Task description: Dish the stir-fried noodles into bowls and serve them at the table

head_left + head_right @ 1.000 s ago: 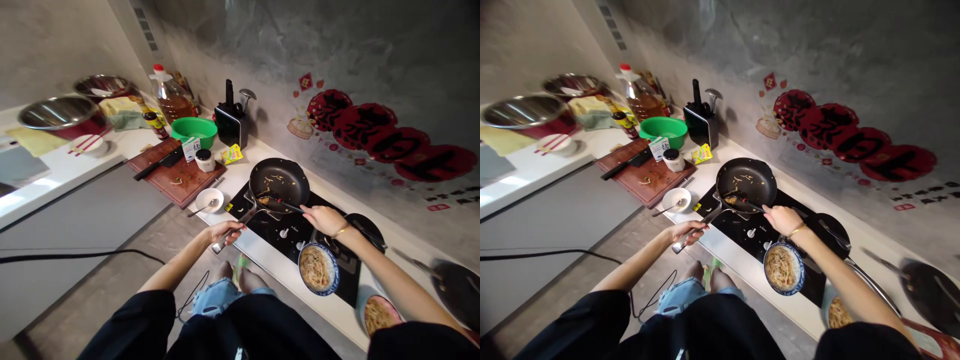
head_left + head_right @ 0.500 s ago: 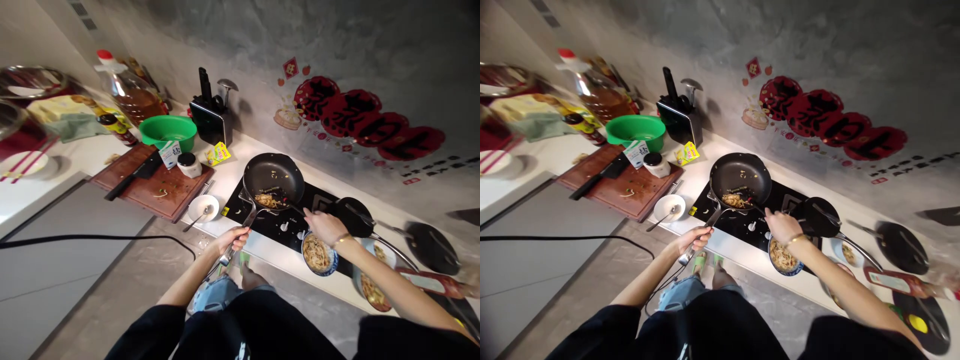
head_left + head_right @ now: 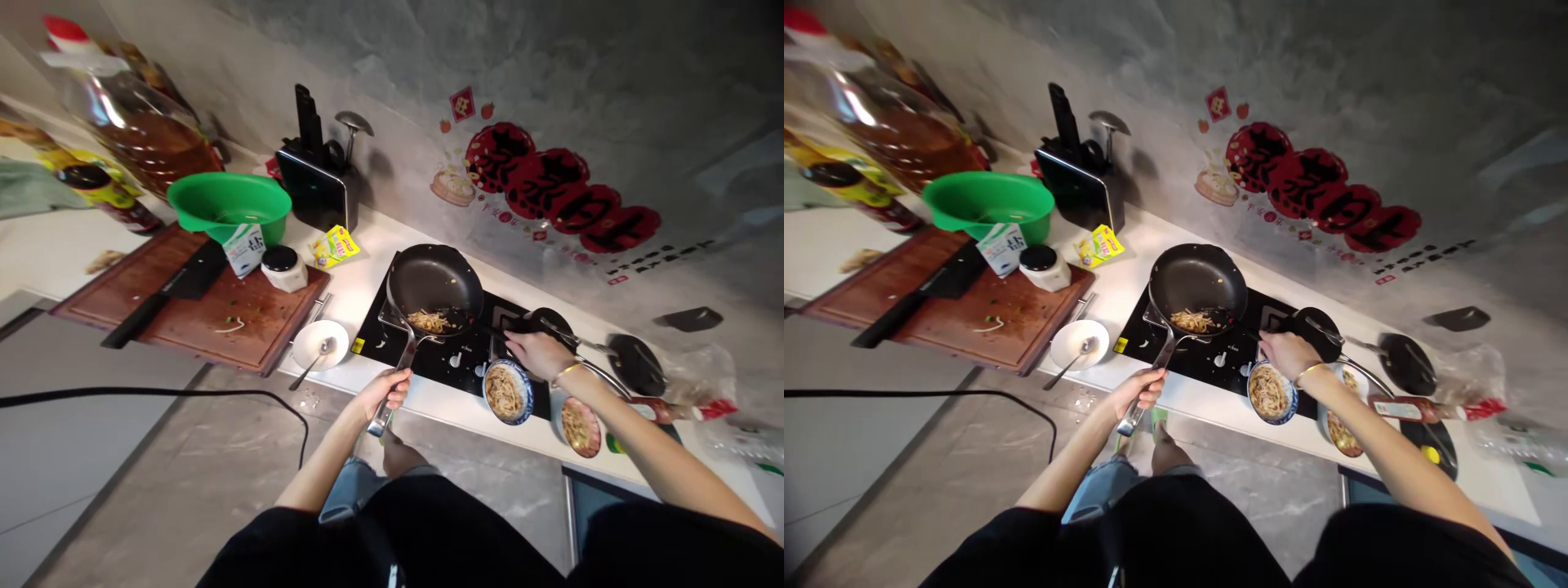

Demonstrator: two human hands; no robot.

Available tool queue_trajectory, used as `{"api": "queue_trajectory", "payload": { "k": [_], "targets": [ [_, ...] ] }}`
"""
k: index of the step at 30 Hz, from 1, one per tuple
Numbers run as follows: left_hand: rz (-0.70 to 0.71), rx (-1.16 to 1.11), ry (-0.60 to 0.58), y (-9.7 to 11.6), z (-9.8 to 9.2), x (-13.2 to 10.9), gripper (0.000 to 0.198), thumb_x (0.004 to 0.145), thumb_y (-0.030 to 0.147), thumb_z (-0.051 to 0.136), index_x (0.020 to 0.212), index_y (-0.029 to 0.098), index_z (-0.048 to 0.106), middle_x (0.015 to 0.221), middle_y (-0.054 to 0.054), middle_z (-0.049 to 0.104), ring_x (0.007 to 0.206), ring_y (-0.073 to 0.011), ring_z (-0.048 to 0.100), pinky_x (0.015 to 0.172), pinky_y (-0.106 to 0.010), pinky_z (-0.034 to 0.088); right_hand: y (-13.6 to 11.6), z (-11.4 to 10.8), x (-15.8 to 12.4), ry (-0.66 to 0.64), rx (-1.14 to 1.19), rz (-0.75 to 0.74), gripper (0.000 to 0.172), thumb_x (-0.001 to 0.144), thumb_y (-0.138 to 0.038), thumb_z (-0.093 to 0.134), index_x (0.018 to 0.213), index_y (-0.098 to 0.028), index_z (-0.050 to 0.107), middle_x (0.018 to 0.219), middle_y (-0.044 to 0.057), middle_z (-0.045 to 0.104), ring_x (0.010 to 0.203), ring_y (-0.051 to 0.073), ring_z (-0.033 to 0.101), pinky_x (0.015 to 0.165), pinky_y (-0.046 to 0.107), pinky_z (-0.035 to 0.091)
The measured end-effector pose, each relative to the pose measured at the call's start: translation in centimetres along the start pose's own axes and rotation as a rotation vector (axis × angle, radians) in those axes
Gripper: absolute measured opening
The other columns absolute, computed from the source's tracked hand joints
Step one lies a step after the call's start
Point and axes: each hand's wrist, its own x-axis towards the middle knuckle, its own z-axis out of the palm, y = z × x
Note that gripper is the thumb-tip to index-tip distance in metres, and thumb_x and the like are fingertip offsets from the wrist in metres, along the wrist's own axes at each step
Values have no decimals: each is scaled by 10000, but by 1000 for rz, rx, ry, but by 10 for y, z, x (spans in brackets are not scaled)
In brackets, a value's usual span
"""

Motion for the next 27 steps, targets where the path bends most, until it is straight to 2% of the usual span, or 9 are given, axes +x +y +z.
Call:
{"api": "queue_trajectory", "payload": {
  "k": [2, 5, 8, 12, 15, 17, 19, 23, 27],
  "targets": [
    [-5, -3, -5, 0, 1, 0, 319, 731, 307, 739, 817, 160, 470, 568, 98, 361, 372, -1, 246, 341, -145, 122, 4, -8, -5, 36, -8, 9, 411, 986, -369, 360, 1299, -243, 595, 1110, 113, 713, 1000, 245, 688, 853, 327, 515],
    [-5, -4, -12, 1, 1, -1, 328, 720, 299, 744, 822, 165, 463, 559, 102, 363, 370, -2, 245, 341, -142, 121, -6, -17, 24, 132, -42, 88, 446, 997, -370, 323, 1359, -216, 534, 1105, 143, 709, 1003, 259, 686, 856, 357, 515],
    [3, -4, -14, 1, 2, -1, 336, 712, 300, 748, 824, 165, 461, 554, 104, 366, 368, -1, 243, 341, -142, 122, -13, -14, 49, 103, -7, 153, 436, 998, -328, 321, 1340, -180, 548, 1133, 157, 697, 1037, 255, 675, 876, 350, 507],
    [4, 1, -14, 1, 3, -1, 338, 715, 311, 746, 800, 166, 452, 549, 106, 356, 366, -2, 241, 340, -147, 125, 9, -10, 14, -24, 107, 44, 392, 979, -308, 370, 1249, -206, 635, 1207, 86, 679, 1104, 221, 648, 935, 307, 485],
    [-15, 10, -23, 2, 2, 0, 336, 728, 319, 737, 785, 170, 442, 545, 108, 345, 363, -3, 236, 342, -149, 113, 21, -17, -14, -42, 166, -32, 369, 964, -320, 400, 1203, -247, 671, 1181, 33, 696, 1092, 211, 654, 944, 308, 490],
    [-22, 29, -17, 3, 1, 0, 336, 742, 337, 729, 787, 172, 440, 542, 109, 337, 361, -5, 233, 344, -152, 104, 12, -20, -9, 25, 198, -37, 380, 969, -335, 389, 1228, -259, 656, 1175, 27, 699, 1078, 210, 662, 941, 318, 497],
    [-24, 59, -5, 6, 0, -1, 332, 759, 364, 717, 798, 170, 450, 539, 111, 331, 359, -7, 226, 344, -153, 98, -10, -16, 14, 114, 234, -11, 400, 981, -337, 362, 1263, -244, 631, 1201, 40, 685, 1104, 209, 650, 964, 321, 485],
    [-60, 125, 21, 15, -2, -5, 319, 784, 387, 695, 806, 162, 469, 534, 109, 321, 357, -8, 216, 345, -155, 93, -55, 9, 64, 194, 335, -9, 423, 998, -296, 321, 1299, -186, 596, 1264, 69, 643, 1178, 194, 605, 980, 284, 468],
    [-119, 163, 19, 25, -4, -8, 311, 789, 366, 690, 777, 168, 450, 535, 107, 310, 355, -10, 212, 346, -156, 85, -53, 31, 62, 213, 307, -175, 425, 1003, -289, 337, 1350, -159, 544, 1228, 101, 665, 1115, 183, 639, 950, 264, 469]
  ]
}}
